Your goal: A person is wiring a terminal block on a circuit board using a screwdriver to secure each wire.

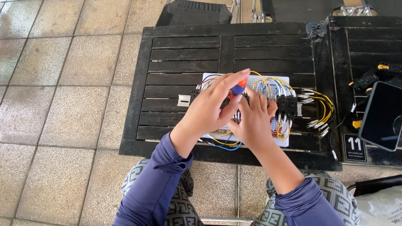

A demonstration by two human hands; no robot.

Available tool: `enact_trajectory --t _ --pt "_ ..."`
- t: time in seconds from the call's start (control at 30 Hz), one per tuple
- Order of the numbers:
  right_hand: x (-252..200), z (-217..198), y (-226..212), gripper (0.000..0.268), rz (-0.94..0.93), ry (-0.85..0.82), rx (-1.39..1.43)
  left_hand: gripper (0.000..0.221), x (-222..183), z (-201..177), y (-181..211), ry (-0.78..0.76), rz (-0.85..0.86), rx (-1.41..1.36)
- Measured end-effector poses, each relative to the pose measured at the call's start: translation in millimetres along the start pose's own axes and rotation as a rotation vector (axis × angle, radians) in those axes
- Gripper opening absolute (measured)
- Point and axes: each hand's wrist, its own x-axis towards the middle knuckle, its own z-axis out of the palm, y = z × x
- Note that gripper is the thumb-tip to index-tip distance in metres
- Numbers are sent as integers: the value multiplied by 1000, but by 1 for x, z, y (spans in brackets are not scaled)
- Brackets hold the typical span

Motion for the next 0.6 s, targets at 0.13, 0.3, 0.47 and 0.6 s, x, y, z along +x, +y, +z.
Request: enact_trajectory --t 0.13,0.3,0.47,0.6 --pt "11 -7 -10 47 6 47 15 54 -10 4 -11 23 -16 -7" --pt "14 -20 -12 52 60 -67 92 52 -36 12 -27 153 -9 -17" --pt "19 -14 -10 74 -8 -89 84 51 -39 7 -30 167 19 -16" --pt "22 -8 -6 65 53 -112 114 54 -33 5 -27 143 18 -51"
